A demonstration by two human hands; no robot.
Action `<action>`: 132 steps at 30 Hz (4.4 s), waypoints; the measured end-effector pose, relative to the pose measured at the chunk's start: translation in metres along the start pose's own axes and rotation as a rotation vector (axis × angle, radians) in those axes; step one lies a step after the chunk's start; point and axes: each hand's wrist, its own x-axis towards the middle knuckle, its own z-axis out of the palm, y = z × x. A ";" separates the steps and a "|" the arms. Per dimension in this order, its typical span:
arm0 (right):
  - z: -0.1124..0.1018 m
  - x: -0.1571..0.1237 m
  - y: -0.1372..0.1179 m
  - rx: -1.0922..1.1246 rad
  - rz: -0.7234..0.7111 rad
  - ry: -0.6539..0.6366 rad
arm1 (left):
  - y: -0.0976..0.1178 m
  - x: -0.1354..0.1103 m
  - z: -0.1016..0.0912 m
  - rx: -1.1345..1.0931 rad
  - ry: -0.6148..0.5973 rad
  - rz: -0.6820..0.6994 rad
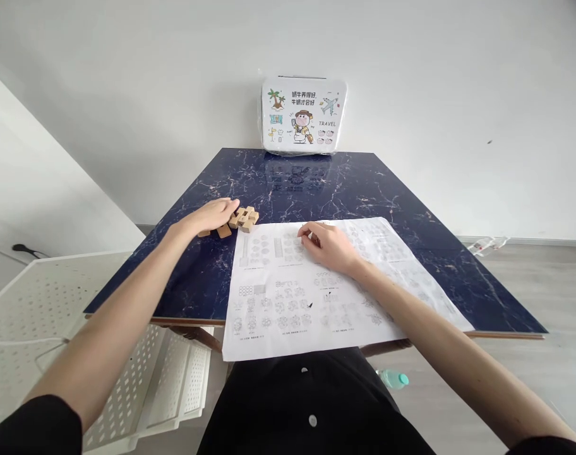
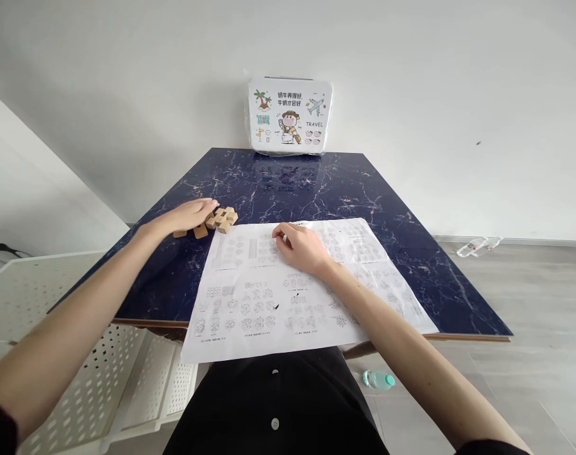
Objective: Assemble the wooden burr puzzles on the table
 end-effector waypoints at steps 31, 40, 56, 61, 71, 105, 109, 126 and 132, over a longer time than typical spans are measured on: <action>0.001 -0.002 0.002 0.007 0.006 0.021 | -0.019 -0.036 0.013 0.046 0.288 0.042; 0.001 -0.002 0.002 0.004 0.000 0.033 | -0.025 -0.030 0.018 0.075 0.270 0.190; -0.001 -0.001 0.001 0.011 0.006 0.024 | -0.017 -0.034 0.010 0.003 0.265 0.172; 0.000 -0.001 0.001 0.014 0.001 0.026 | -0.022 -0.035 0.008 -0.097 0.299 0.115; 0.000 -0.001 0.002 0.010 0.014 0.023 | -0.059 -0.038 0.001 -0.018 0.407 0.053; 0.002 0.000 0.005 0.033 0.024 0.009 | 0.031 -0.037 0.008 0.231 0.505 -0.157; 0.001 0.000 0.003 0.030 0.033 0.012 | 0.044 -0.035 0.016 0.230 0.480 -0.099; -0.002 0.000 0.000 0.043 0.026 0.011 | 0.036 -0.035 0.024 0.249 0.488 -0.145; -0.001 0.000 0.000 0.042 0.040 0.010 | 0.033 -0.037 0.025 0.197 0.537 -0.090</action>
